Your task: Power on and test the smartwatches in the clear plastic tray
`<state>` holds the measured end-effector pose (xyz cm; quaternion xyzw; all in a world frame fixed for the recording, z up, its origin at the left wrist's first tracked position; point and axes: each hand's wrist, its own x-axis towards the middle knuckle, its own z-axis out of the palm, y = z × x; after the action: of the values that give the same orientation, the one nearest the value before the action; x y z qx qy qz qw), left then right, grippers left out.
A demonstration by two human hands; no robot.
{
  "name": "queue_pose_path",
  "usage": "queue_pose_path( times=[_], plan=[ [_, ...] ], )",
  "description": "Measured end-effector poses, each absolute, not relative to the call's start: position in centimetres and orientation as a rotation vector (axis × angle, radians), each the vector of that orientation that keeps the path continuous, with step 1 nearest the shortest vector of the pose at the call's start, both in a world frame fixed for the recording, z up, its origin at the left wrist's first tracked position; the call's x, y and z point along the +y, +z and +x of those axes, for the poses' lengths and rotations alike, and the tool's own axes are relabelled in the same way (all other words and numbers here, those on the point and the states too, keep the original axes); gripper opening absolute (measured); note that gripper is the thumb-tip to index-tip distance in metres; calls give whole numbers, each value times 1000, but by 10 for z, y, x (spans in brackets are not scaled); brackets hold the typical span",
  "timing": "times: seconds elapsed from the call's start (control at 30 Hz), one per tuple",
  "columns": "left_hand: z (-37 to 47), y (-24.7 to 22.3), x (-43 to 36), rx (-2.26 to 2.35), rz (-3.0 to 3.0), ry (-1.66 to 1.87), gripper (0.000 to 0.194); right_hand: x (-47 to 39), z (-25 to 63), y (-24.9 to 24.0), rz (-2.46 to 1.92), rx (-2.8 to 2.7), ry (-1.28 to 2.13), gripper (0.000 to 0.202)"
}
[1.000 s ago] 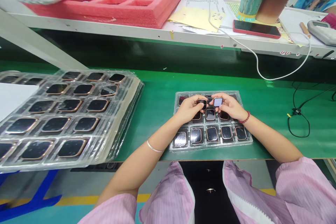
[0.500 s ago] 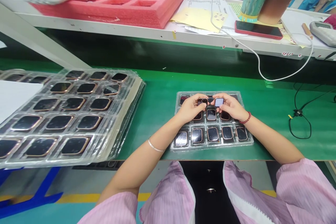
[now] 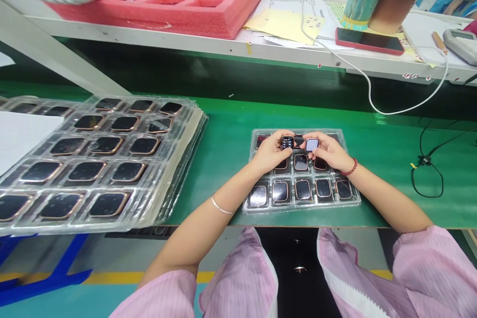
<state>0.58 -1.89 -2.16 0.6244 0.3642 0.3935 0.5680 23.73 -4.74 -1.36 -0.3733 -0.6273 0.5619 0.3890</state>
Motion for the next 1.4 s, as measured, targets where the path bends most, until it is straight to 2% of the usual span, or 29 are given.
queue_pose_path(
  times=[0.17,0.43,0.73,1.0,1.13,1.3,1.4],
  plan=[
    [5,-18,-19,869,1394,885,33,-47,237,-13,-966,-1617,1409,39],
    [4,-17,-19,879,1351,871,62,-47,237,-14,-950,-1609,1415,39],
    [6,-13,-20,837,1386,897,36,-47,236,-13,-966,-1606,1423,39],
    [5,-16,-20,855,1400,907,56,-48,235,-11,-968,-1606,1430,39],
    [5,-17,-19,879,1379,879,31,-48,236,-12,-968,-1609,1424,39],
    [5,-16,-19,897,1383,889,37,-48,236,-12,-962,-1613,1436,39],
    [5,-17,-19,887,1404,893,54,-48,236,-11,-977,-1630,1415,38]
  ],
)
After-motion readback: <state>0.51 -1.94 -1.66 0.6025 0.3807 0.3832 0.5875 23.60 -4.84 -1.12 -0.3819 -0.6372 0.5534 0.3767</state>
